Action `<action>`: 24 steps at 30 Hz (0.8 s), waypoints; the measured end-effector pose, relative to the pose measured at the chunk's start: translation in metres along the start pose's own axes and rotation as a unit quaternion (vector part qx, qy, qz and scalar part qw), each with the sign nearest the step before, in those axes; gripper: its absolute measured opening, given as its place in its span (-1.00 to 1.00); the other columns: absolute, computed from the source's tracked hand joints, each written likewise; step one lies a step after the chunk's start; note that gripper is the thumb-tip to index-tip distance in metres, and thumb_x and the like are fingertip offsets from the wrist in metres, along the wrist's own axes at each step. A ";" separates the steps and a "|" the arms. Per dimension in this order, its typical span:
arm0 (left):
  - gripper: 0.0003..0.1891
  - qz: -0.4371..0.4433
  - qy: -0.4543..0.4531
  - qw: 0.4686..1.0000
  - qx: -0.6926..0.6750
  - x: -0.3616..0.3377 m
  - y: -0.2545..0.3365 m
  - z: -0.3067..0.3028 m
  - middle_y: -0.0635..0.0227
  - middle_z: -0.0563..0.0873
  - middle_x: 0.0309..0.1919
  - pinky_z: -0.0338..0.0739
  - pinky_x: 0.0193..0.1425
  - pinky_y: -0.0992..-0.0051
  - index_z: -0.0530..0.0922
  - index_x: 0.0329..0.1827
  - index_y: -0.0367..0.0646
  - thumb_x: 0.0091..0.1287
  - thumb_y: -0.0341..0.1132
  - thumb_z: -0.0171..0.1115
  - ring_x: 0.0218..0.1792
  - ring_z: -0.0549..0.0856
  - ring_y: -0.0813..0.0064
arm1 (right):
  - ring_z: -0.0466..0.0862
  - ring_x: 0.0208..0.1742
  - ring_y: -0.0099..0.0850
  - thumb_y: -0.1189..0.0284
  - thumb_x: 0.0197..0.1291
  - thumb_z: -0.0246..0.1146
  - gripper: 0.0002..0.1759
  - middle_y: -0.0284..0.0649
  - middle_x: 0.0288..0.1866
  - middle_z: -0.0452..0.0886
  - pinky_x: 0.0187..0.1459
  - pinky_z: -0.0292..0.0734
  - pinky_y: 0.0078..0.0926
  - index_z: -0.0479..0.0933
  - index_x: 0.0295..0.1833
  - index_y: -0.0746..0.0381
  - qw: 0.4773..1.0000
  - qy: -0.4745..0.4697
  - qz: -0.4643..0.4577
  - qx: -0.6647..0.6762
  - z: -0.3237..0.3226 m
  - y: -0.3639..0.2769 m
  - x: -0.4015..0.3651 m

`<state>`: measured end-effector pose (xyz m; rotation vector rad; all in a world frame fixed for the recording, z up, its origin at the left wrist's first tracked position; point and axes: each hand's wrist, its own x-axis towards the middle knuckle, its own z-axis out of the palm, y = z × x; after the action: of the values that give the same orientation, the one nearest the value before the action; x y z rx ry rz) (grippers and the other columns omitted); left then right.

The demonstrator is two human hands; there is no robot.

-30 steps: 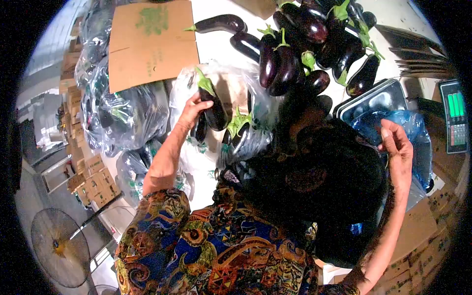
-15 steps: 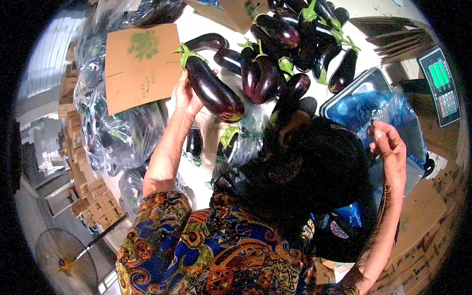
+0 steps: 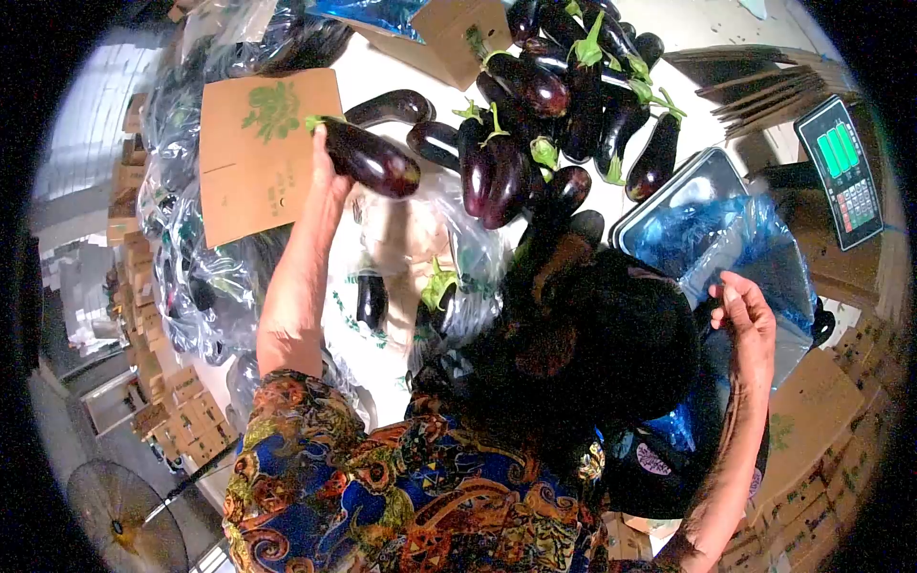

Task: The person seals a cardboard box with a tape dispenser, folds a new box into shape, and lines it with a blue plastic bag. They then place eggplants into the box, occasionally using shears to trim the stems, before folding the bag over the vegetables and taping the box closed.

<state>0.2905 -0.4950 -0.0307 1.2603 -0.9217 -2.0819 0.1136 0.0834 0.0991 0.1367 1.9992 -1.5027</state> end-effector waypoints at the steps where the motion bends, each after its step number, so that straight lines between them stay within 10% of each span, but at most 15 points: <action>1: -0.31 -0.028 0.012 0.999 -0.019 -0.001 0.009 0.012 0.15 0.61 0.00 0.46 0.20 -0.05 0.40 0.19 -0.14 0.28 0.29 0.06 0.07 0.57 0.11 | 0.51 -0.38 -0.66 0.38 0.36 0.18 -0.75 -0.30 -0.18 0.65 -0.32 0.43 -0.70 0.55 0.06 0.26 1.000 0.000 0.004 0.009 0.001 0.001 0.002; 10: -0.53 -0.074 0.041 0.984 -0.158 0.065 -0.056 0.022 -0.04 0.54 0.11 0.55 0.12 -0.19 0.36 0.17 -0.26 0.43 -0.03 0.08 0.09 0.58 -0.02 | 0.51 -0.39 -0.65 0.40 0.37 0.16 -0.78 -0.32 -0.23 0.64 -0.33 0.45 -0.68 0.56 0.03 0.25 0.999 0.006 0.011 0.040 0.011 0.010 0.012; 12: -0.68 -0.105 0.049 0.993 0.032 0.056 -0.069 0.009 -0.17 0.59 -0.03 0.68 -0.05 0.03 0.38 0.11 -0.29 0.47 -0.22 0.03 -0.13 0.68 -0.01 | 0.51 -0.39 -0.66 0.39 0.37 0.17 -0.78 -0.32 -0.23 0.64 -0.33 0.45 -0.68 0.56 0.03 0.26 0.999 0.000 0.015 0.048 0.006 0.015 0.011; 18: -0.81 -0.217 -0.272 0.905 0.245 -0.077 -0.045 -0.089 0.26 0.72 -0.24 0.64 -0.14 0.54 0.59 -0.07 -0.21 0.43 -0.35 0.04 -0.23 0.70 0.47 | 0.53 -0.36 -0.66 0.40 0.36 0.18 -0.80 -0.34 -0.22 0.65 -0.31 0.42 -0.73 0.58 0.02 0.22 0.998 0.038 0.046 0.017 -0.009 0.034 0.006; 20: -0.78 -0.236 -0.138 0.831 0.485 -0.092 -0.077 -0.168 0.24 0.71 -0.29 0.58 -0.22 0.56 0.57 -0.09 -0.33 0.27 -0.40 0.19 -0.34 0.66 0.44 | 0.56 -0.29 -0.65 0.41 0.36 0.18 -0.81 -0.35 -0.23 0.65 -0.23 0.43 -0.73 0.59 -0.01 0.22 0.997 0.045 0.052 0.043 -0.013 0.042 0.010; 21: -0.62 -0.061 -0.085 0.847 0.521 -0.110 -0.104 -0.210 0.13 0.69 -0.23 0.60 -0.09 0.42 0.53 -0.05 -0.36 0.15 -0.29 0.33 -0.22 0.68 0.23 | 0.56 -0.27 -0.64 0.41 0.36 0.19 -0.82 -0.35 -0.23 0.64 -0.20 0.43 -0.72 0.59 -0.02 0.22 0.997 0.039 0.051 0.049 -0.014 0.045 0.011; 23: -0.22 -0.074 0.106 0.629 0.766 -0.124 -0.118 -0.235 -0.08 0.60 0.03 0.51 0.15 0.20 0.38 0.19 -0.30 -0.05 -0.07 0.49 0.06 0.61 -0.04 | 0.57 -0.22 -0.62 0.41 0.35 0.19 -0.83 -0.36 -0.22 0.64 -0.13 0.44 -0.70 0.59 -0.03 0.23 0.997 0.027 0.048 0.063 -0.017 0.049 0.014; 24: -0.22 -0.091 0.146 0.664 0.728 -0.133 -0.130 -0.244 -0.04 0.58 0.05 0.48 0.19 0.20 0.35 0.20 -0.24 -0.06 -0.06 0.49 0.09 0.59 0.00 | 0.57 -0.20 -0.61 0.41 0.35 0.19 -0.83 -0.37 -0.21 0.63 -0.11 0.43 -0.69 0.59 -0.04 0.24 0.996 0.029 0.052 0.061 -0.020 0.053 0.016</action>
<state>0.5545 -0.3839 -0.1408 2.3110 -2.5237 -0.7838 0.1162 0.1149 0.0495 0.3335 1.9139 -1.5682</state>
